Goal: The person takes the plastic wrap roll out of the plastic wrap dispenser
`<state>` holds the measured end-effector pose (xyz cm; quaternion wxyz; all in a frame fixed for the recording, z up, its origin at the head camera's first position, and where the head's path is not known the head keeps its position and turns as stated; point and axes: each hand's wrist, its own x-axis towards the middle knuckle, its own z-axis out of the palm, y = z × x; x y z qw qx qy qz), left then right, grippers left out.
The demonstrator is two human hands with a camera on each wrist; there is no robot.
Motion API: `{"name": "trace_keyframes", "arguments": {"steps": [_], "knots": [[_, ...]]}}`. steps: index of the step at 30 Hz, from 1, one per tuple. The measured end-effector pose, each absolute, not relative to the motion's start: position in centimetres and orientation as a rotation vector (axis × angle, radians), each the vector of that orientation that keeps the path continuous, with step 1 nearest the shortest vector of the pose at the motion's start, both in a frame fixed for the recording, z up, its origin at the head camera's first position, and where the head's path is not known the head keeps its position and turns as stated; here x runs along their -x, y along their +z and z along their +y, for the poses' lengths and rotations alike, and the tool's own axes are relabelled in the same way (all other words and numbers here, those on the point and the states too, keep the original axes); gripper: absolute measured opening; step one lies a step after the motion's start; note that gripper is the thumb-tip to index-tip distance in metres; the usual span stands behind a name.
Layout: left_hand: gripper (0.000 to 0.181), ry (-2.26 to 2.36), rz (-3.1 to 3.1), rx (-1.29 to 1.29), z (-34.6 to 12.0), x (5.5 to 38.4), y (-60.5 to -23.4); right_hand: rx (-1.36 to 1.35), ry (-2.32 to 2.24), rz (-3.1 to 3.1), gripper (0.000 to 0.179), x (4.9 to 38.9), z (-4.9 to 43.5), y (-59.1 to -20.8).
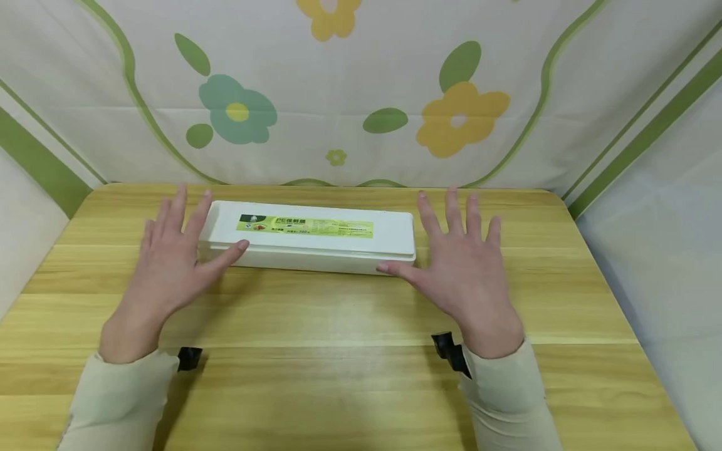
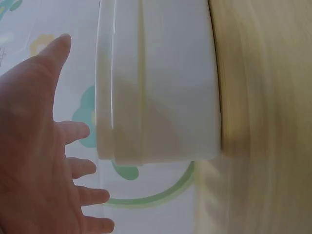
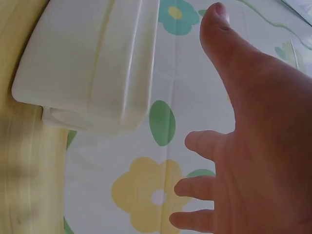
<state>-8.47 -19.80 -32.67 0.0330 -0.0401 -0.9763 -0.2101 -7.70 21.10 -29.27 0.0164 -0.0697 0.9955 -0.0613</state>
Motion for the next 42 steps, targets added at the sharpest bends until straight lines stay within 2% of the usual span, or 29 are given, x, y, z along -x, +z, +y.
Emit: {"name": "trace_keyframes", "arguments": {"steps": [6,10,17,27,42], "knots": [[0.115,-0.839,-3.005,0.123,-20.7,9.1,-33.2,0.290,-0.240,3.047,0.121,8.1,20.3,-29.8],[0.120,-1.057,-2.975,0.104,-21.6,9.5,-33.9,0.415,-0.307,3.049,0.114,8.6,19.5,-30.6],[0.112,-1.424,-2.875,0.138,-22.3,10.2,-35.3,0.648,-0.391,3.047,0.100,9.5,18.0,-32.9],[0.121,-1.653,-2.793,0.133,-23.2,11.0,-36.8,0.753,-0.416,3.085,0.089,10.0,17.6,-34.2],[0.102,-1.894,-2.781,0.118,-24.6,12.2,-38.3,0.775,-0.413,3.100,0.088,10.1,17.3,-34.3]]}}
